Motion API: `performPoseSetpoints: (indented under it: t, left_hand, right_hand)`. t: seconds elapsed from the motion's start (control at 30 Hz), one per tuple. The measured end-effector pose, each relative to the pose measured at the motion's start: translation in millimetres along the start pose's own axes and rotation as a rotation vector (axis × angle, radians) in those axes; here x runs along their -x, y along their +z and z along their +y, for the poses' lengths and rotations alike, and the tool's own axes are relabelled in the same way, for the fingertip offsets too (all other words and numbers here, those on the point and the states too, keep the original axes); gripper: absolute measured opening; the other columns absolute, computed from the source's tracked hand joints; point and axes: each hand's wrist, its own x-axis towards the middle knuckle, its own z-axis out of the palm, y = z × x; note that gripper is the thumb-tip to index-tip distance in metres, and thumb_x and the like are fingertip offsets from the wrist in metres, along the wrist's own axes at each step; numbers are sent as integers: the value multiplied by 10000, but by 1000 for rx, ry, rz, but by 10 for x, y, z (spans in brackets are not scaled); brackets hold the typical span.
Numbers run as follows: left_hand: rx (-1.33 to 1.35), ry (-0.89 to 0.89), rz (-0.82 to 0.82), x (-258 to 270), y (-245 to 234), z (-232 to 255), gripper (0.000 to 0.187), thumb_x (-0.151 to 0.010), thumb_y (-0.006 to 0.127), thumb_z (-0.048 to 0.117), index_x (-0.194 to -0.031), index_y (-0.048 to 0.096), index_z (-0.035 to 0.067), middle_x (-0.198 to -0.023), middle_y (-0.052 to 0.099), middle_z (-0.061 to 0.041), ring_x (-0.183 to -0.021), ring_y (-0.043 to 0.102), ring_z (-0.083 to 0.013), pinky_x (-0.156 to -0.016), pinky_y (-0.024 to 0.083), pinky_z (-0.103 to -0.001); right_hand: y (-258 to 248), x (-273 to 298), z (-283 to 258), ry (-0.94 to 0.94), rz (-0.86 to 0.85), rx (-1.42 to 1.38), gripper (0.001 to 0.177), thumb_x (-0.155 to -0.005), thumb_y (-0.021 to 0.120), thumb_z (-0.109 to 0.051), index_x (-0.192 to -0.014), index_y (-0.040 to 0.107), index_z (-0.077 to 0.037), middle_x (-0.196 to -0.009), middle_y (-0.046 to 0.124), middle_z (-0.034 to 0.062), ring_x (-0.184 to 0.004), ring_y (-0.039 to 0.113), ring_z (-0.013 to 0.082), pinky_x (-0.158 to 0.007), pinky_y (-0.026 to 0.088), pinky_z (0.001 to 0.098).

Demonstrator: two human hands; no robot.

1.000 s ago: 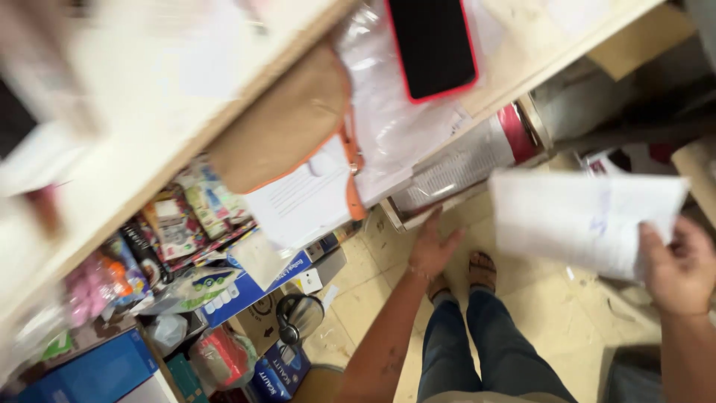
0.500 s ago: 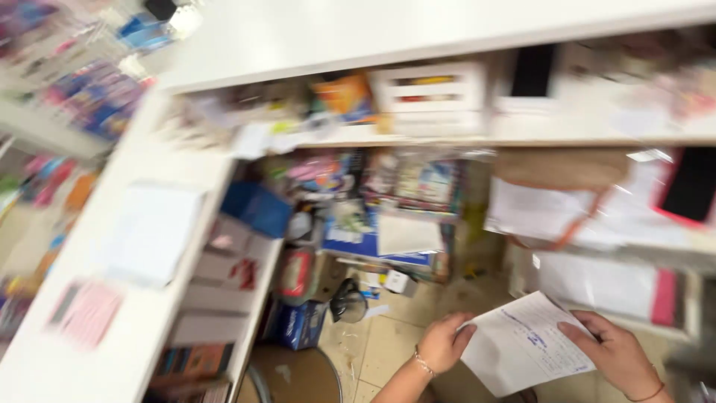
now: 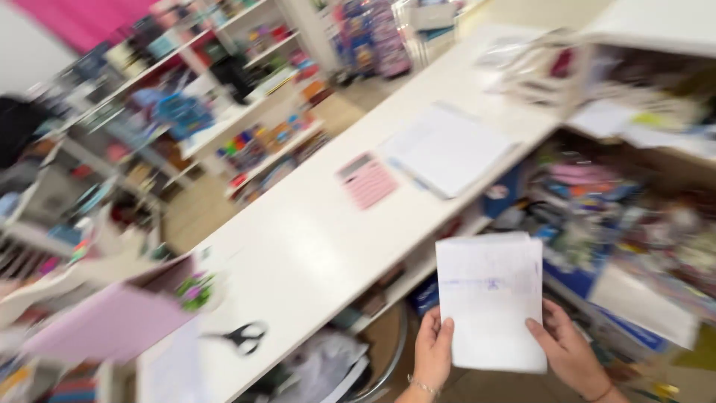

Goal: The person cuts a sheet of white paper into strips using scissors on a white desk. They then fold the strips and place them into a drawer under the counter.

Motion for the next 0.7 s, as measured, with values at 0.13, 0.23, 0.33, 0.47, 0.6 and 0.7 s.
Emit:
performPoseSetpoints:
  t: [0.13,0.23,0.33,0.47,0.6,0.7]
  left_hand:
    - [24,59,183,-178,-739,339,397,-971,607,297,-1289,583,60,-1284,722,-97,-1157,677,-146,-1000,528,-292]
    - [36,62,250,-205,-1146,514,450,-988,585,318,-1359,551,65,-1298,713,-87,-1157,667,-131,-1005,527,-282]
    - [13,36,309,-273,-1385,636,483,-1002,561,334,-1416,539,88,-1284,707,-46,-1148,650,-110,-1021,515,-275]
    - [-27,-3,420,-443,-1654,717,478,-1006,547,334,-1428,555,109,-1270,697,-13,-1101,634,-98,-1013,514,-276]
    - [-86,-104,559,-706,-1777,995,495,-984,546,355,-1440,562,164,-1344,683,41,-1057,665,-94,-971,540,-281]
    - [-83,-83,616,-882,-1904,1026,493,-960,576,324,-1423,571,155,-1242,706,36,-888,646,-78,-827,562,-272]
  right_hand:
    - [1130,101,-274,-6,-104,309,679,-947,557,-176,-1599,371,-145,-1450,608,91,-1184,647,292,-931,558,480]
    - [1490,-206,-83,-245,-167,479,684,-938,596,-180,-1597,424,-117,-1294,702,85,-979,686,222,-841,527,368]
    - [1854,-408,-266,-344,-270,548,692,-941,582,-184,-1605,411,-86,-1319,675,80,-1018,664,206,-901,493,348]
    - [2341,-638,-616,-386,-392,761,697,-947,544,-245,-1614,402,-100,-1331,598,130,-1079,639,294,-885,565,446]
    - [2643,-1215,-657,-559,-460,749,589,-914,654,-193,-1481,568,-57,-1358,541,116,-1002,661,236,-939,582,371]
    - [2925,-1565,-815,-495,-523,742,524,-874,733,-183,-1383,663,-82,-1305,568,104,-939,682,236,-881,587,345]
